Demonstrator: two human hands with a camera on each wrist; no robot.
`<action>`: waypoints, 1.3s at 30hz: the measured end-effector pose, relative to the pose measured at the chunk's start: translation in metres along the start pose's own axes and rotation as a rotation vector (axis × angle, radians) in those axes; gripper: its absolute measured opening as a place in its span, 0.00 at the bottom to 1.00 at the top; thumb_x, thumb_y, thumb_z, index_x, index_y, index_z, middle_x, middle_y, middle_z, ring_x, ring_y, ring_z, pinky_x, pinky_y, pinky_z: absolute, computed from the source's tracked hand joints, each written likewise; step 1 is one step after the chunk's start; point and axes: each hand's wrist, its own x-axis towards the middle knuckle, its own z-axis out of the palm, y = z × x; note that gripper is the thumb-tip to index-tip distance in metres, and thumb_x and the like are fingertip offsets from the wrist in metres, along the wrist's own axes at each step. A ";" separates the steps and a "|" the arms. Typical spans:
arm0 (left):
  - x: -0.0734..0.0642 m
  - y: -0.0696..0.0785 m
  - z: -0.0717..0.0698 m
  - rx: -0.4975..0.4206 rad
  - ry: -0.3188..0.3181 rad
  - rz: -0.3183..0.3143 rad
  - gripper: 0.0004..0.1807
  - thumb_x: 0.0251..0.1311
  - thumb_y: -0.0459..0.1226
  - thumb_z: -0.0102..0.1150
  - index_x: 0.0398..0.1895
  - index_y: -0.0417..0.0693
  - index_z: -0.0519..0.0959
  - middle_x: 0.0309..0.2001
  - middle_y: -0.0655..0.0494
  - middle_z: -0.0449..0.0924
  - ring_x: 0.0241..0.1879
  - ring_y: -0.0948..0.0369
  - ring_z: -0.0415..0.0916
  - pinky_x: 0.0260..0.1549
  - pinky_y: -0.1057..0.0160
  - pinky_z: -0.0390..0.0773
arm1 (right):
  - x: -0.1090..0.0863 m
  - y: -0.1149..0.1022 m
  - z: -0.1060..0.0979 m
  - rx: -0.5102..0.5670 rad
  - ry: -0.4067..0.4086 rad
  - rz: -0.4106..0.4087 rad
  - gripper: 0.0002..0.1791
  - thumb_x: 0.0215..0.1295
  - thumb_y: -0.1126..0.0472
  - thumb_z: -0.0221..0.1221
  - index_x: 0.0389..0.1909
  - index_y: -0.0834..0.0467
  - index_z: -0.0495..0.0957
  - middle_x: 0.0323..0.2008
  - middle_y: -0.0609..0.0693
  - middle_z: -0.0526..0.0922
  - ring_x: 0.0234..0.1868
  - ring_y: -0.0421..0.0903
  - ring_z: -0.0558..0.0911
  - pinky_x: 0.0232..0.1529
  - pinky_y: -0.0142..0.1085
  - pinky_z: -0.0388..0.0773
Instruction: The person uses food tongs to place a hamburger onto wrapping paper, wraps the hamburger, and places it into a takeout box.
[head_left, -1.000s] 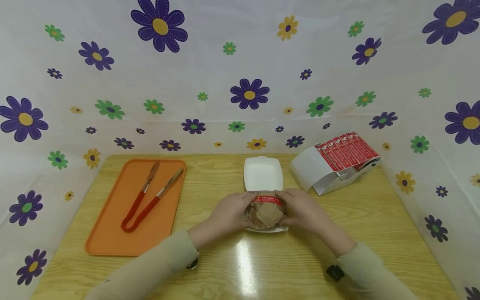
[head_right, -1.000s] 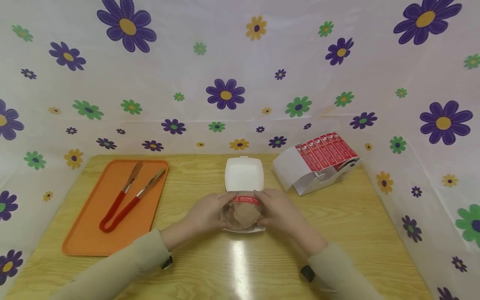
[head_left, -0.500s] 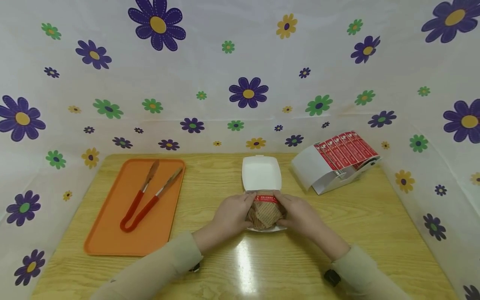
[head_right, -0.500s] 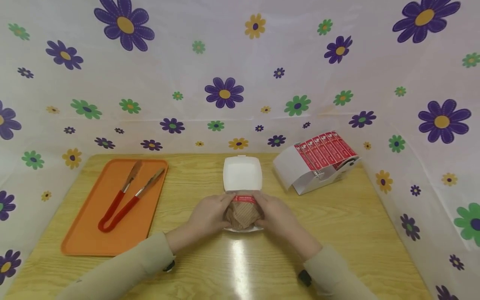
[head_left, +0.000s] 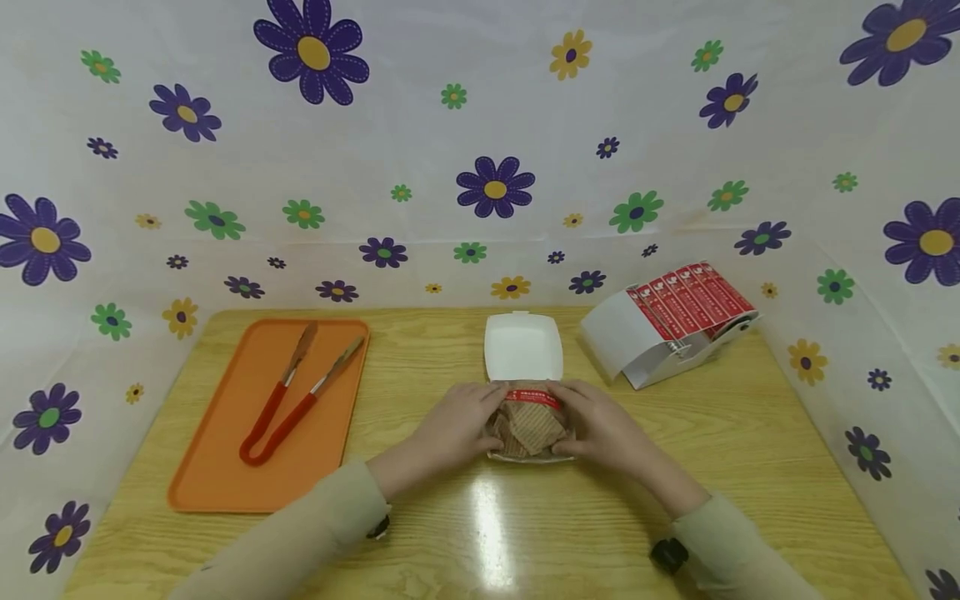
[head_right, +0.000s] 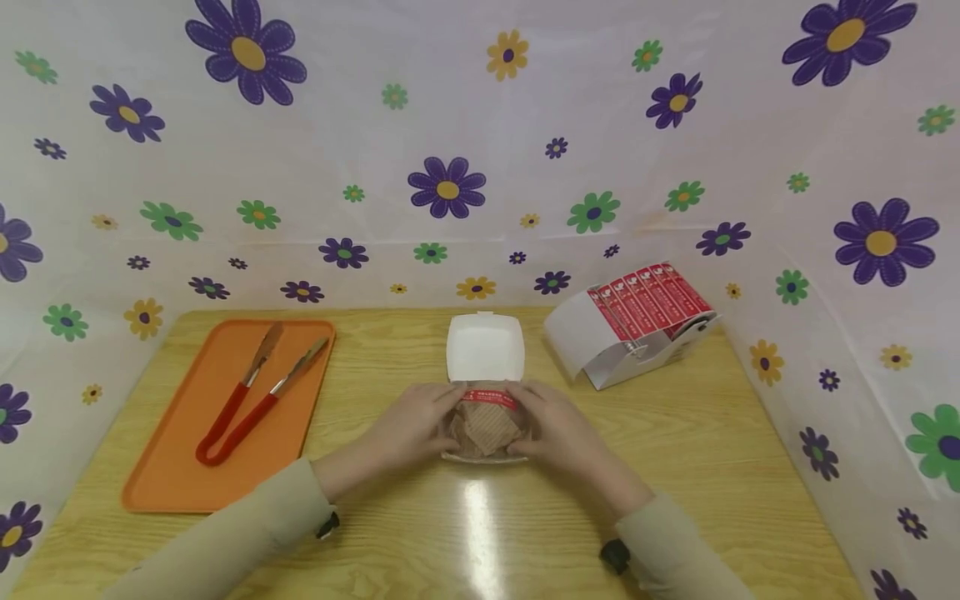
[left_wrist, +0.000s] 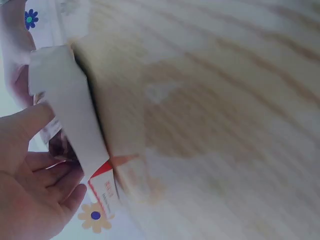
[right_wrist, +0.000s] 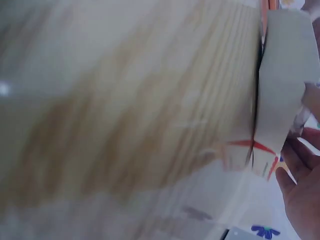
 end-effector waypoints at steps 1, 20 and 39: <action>-0.001 0.000 -0.003 -0.013 -0.009 0.005 0.49 0.62 0.51 0.76 0.80 0.38 0.66 0.77 0.45 0.71 0.75 0.47 0.72 0.79 0.47 0.68 | -0.001 0.001 -0.001 0.021 -0.003 -0.001 0.53 0.48 0.57 0.84 0.75 0.66 0.70 0.68 0.63 0.78 0.68 0.63 0.80 0.71 0.60 0.78; 0.024 -0.047 -0.005 -0.721 0.220 -0.326 0.25 0.71 0.35 0.67 0.68 0.37 0.78 0.62 0.40 0.85 0.60 0.44 0.84 0.63 0.47 0.84 | 0.029 0.038 -0.003 0.521 0.181 0.357 0.25 0.78 0.66 0.59 0.69 0.76 0.71 0.61 0.74 0.82 0.62 0.68 0.83 0.65 0.43 0.84; 0.055 -0.055 0.011 -0.961 0.250 -0.513 0.28 0.64 0.28 0.70 0.67 0.32 0.77 0.56 0.35 0.86 0.54 0.43 0.86 0.52 0.56 0.89 | 0.060 0.027 0.011 0.521 0.180 0.518 0.21 0.76 0.69 0.59 0.64 0.77 0.75 0.56 0.76 0.83 0.57 0.68 0.84 0.60 0.51 0.86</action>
